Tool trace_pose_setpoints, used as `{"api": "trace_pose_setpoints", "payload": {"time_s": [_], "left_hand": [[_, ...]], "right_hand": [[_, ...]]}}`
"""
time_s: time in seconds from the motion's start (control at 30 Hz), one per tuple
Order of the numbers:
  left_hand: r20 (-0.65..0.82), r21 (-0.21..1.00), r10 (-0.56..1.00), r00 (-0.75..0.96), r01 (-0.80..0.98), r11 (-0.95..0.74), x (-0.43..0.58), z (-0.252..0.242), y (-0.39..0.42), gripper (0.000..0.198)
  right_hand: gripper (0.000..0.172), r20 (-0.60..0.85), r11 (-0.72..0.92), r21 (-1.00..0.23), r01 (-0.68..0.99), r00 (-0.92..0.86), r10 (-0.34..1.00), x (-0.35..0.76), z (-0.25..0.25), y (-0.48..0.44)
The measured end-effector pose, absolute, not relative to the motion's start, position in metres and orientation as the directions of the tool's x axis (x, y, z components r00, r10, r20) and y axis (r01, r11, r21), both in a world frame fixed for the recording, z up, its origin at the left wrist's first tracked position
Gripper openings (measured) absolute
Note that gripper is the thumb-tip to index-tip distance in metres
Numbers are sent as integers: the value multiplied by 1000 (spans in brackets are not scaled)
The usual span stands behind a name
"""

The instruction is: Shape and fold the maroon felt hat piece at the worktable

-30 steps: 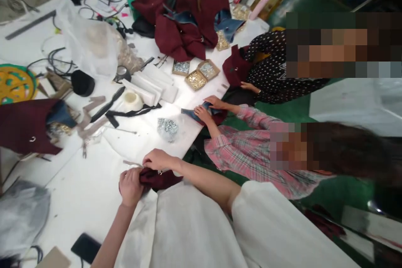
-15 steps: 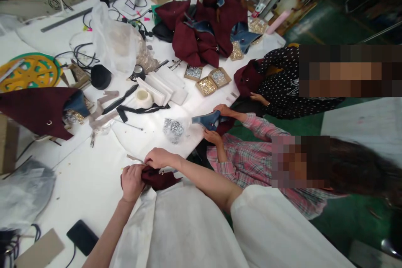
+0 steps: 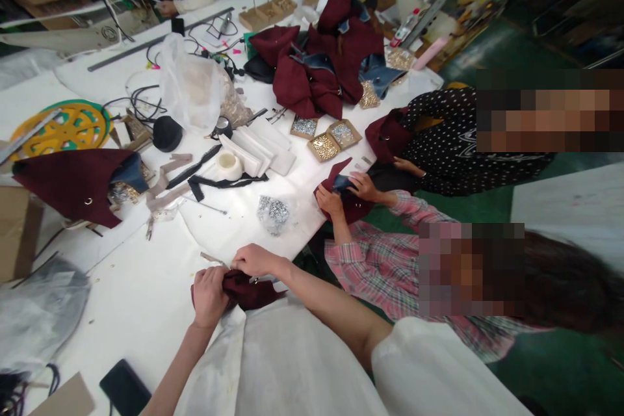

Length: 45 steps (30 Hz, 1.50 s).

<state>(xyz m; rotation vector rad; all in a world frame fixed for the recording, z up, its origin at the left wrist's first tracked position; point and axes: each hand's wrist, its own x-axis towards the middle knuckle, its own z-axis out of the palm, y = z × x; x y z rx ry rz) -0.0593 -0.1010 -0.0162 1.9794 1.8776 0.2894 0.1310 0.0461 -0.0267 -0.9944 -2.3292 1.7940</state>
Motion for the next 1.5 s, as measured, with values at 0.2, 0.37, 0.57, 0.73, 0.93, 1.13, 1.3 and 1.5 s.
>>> {"api": "trace_pose_setpoints", "payload": {"time_s": [0.2,0.37,0.57,0.73,0.93,1.13,1.3,1.5], "left_hand": [[-196,363,980,-40,925,110,-49,-21,-100,26],[-279,366,958,-62,916,166,-45,-27,-88,23],[-478,317,878,-25,927,199,-74,-52,-37,20],[-452,359,890,52,925,128,-81,-58,-13,57],[-424,84,905,-9,995,50,-70,-32,-41,98],[-549,-83,818,-172,985,151,-110,-11,-23,52],[-596,13,791,-136,984,179,-125,-28,6,33],[-561,150,818,125,988,-49,-118,-26,8,31]], "right_hand": [[32,-342,45,-885,464,-711,615,134,-45,26],[41,-469,-57,-840,540,-668,578,141,-58,25],[68,-508,-38,-835,549,-741,439,147,-49,62],[149,-467,157,-785,599,-739,487,143,-54,71],[120,-560,156,-541,827,-492,666,131,-61,51],[44,-664,153,-360,921,-368,651,115,-51,53],[100,-556,265,-224,938,-347,755,101,-41,45],[40,-621,328,-216,920,-388,681,105,-45,66]]}}
